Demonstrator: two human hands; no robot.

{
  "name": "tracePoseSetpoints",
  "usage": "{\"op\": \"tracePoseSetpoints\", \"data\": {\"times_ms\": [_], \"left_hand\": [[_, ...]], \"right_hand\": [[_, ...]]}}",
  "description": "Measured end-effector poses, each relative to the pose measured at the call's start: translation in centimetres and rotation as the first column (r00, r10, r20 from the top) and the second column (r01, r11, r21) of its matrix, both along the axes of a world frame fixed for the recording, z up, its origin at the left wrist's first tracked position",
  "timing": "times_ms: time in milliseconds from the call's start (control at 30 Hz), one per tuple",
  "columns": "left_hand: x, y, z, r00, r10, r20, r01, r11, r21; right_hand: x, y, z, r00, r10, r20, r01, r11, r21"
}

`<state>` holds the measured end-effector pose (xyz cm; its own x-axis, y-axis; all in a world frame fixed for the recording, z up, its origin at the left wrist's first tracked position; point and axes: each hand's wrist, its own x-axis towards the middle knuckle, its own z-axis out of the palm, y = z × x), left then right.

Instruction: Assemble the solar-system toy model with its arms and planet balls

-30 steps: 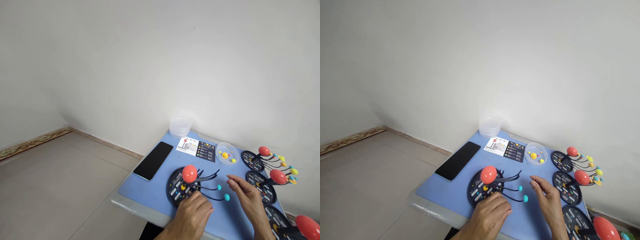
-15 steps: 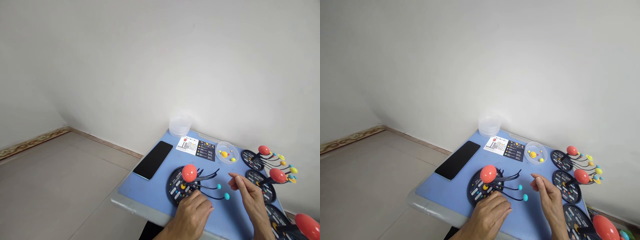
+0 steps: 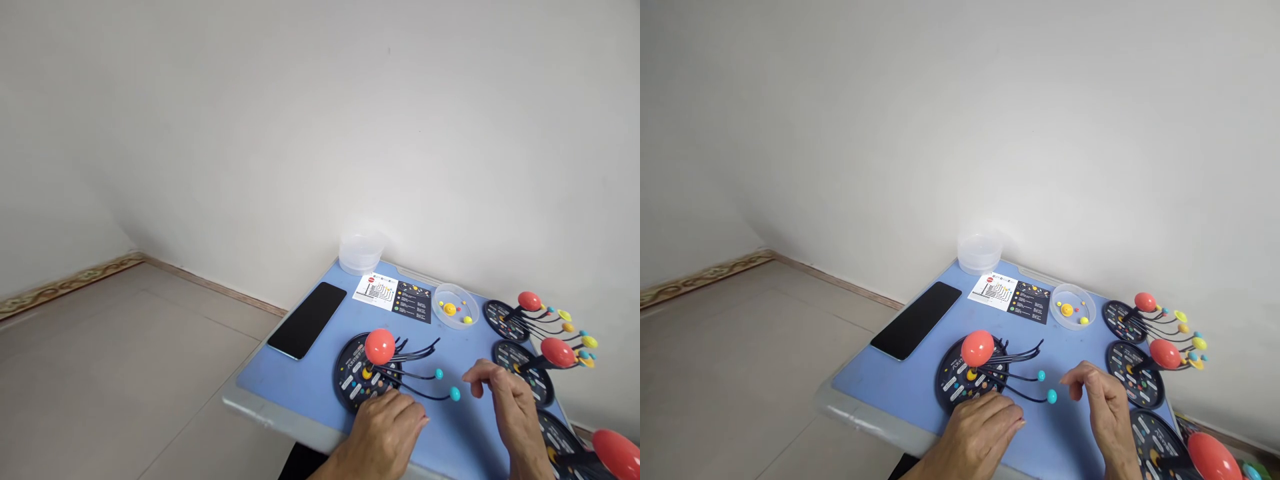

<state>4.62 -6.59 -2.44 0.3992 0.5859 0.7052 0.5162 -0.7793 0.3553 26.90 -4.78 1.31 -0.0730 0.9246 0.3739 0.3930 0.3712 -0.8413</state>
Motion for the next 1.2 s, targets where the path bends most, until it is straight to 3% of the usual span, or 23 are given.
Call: {"op": "tracePoseSetpoints", "data": {"times_ms": [100,233,1200], "left_hand": [[0.0,-0.13,0.05,1.0,0.005,-0.024,-0.005,1.0,0.004],[0.02,-0.23,0.13,1.0,0.005,-0.031,-0.004,1.0,0.013],[-0.04,-0.38,0.28,1.0,0.006,-0.026,-0.007,1.0,-0.02]], "right_hand": [[0.13,0.01,-0.11,0.995,0.099,-0.005,-0.099,0.995,0.008],[0.08,0.01,-0.12,0.99,0.143,0.016,-0.143,0.99,-0.006],[-0.02,-0.18,0.0,0.991,0.121,0.056,-0.119,0.992,-0.04]]}}
